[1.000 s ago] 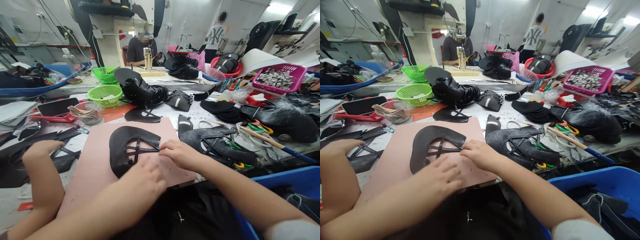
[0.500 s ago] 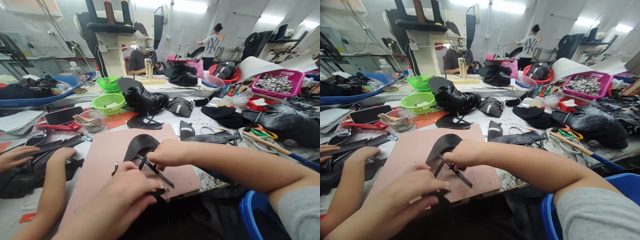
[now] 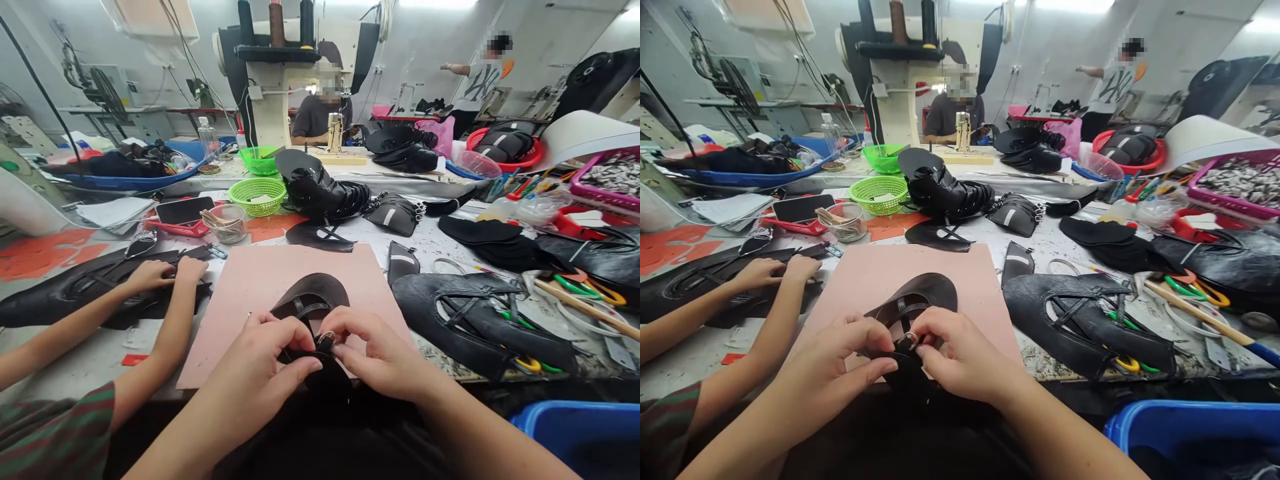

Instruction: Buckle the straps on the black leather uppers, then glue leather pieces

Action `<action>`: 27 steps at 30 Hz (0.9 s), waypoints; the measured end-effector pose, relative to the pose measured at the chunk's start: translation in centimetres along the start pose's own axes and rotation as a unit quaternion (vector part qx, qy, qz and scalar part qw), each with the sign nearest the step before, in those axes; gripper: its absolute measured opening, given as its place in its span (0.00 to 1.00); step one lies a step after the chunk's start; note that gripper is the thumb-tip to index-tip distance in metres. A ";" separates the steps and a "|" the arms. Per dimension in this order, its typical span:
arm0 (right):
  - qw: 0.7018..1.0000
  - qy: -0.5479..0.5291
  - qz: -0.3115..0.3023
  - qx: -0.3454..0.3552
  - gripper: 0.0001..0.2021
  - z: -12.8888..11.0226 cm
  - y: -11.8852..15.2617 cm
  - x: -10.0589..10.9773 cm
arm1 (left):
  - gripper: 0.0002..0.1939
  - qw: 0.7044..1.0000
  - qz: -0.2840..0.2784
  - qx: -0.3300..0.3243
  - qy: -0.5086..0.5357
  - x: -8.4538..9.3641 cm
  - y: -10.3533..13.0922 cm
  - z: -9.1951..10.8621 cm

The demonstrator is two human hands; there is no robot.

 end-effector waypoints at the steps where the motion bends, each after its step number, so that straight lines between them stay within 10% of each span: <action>1: 1.000 0.010 0.016 -0.006 0.08 0.2 0.0 0.2 | 0.03 1.000 -0.005 -0.001 0.005 -0.2 0.1 0.0; 27: 0.993 0.112 0.035 0.006 0.10 -0.8 0.5 0.5 | 0.05 0.994 -0.043 0.084 0.058 -1.8 0.3 -2.0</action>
Point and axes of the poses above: each hand's wrist, its own y-axis away from the middle knuckle, its own x-axis out of the back of the hand, z = x × y, the point moved 10 cm from there along -y, towards the middle knuckle, and after that the axes turned 11 degrees about -x, right-handed, at the moved point
